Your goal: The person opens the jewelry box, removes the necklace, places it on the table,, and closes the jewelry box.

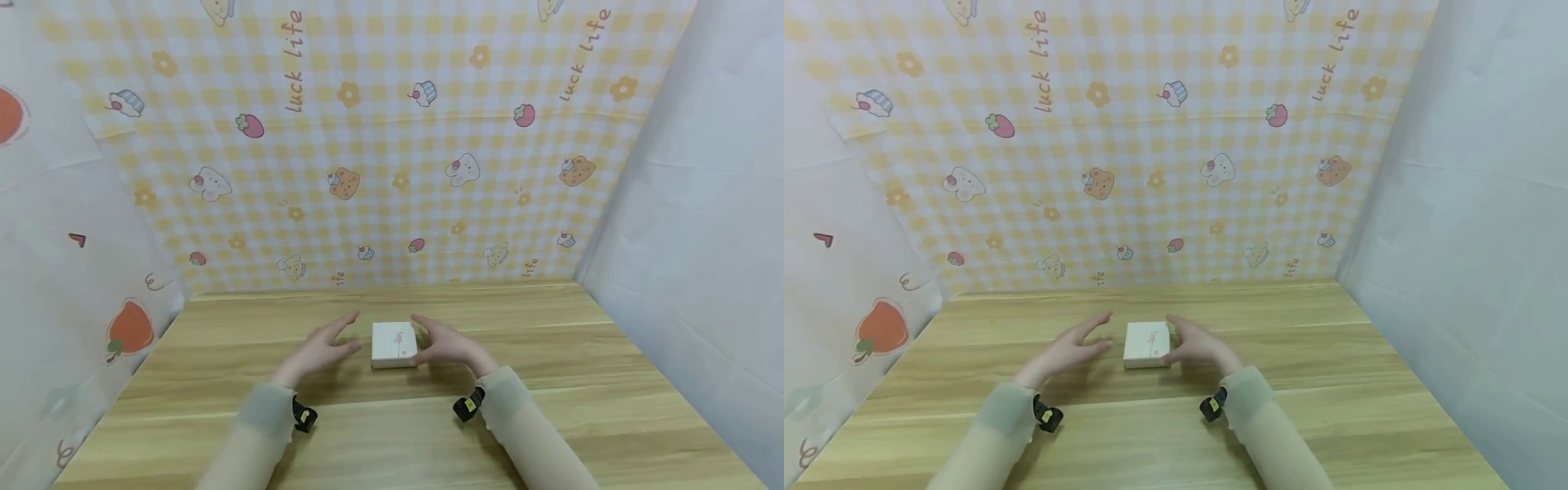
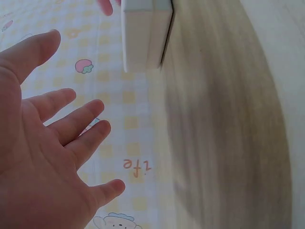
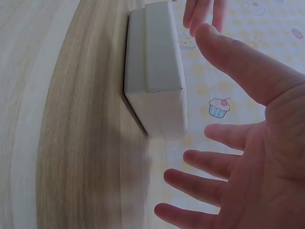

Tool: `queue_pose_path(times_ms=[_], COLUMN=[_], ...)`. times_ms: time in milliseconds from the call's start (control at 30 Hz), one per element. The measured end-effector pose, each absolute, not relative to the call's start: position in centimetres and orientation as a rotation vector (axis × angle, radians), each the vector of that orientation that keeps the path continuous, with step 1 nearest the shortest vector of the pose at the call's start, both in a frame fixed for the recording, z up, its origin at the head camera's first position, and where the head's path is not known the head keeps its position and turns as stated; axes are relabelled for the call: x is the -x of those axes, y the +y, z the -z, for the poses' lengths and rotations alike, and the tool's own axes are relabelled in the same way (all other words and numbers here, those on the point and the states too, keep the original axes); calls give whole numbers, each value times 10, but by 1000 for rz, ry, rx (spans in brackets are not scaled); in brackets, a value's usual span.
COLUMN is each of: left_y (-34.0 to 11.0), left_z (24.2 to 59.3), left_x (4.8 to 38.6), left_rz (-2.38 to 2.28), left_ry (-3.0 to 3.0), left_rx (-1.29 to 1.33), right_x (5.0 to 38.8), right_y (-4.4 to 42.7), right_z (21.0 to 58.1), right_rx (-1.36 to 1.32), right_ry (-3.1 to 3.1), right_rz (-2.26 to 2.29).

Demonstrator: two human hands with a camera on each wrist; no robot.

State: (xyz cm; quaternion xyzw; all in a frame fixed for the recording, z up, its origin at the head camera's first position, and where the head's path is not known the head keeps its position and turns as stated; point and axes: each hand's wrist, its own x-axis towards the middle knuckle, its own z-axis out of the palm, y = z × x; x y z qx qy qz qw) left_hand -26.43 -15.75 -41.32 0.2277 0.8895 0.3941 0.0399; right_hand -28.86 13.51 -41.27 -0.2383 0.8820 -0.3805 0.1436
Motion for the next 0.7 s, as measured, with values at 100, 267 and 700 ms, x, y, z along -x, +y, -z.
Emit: queue_pose_path(times_ms=[100,267,700], left_y=[-156,-153,-150], left_z=[416,419,424], left_x=[265,266,279], left_rz=[-1232,-1260,-1262], left_ry=[2707,2693,2631], left_rx=[-674,-665,-628], right_x=[289,290,302], right_y=[133,130,122], right_z=[413,412,409], right_rx=[689,673,756], right_ry=[2535,2515,2536], right_rz=[1099,1103,1034])
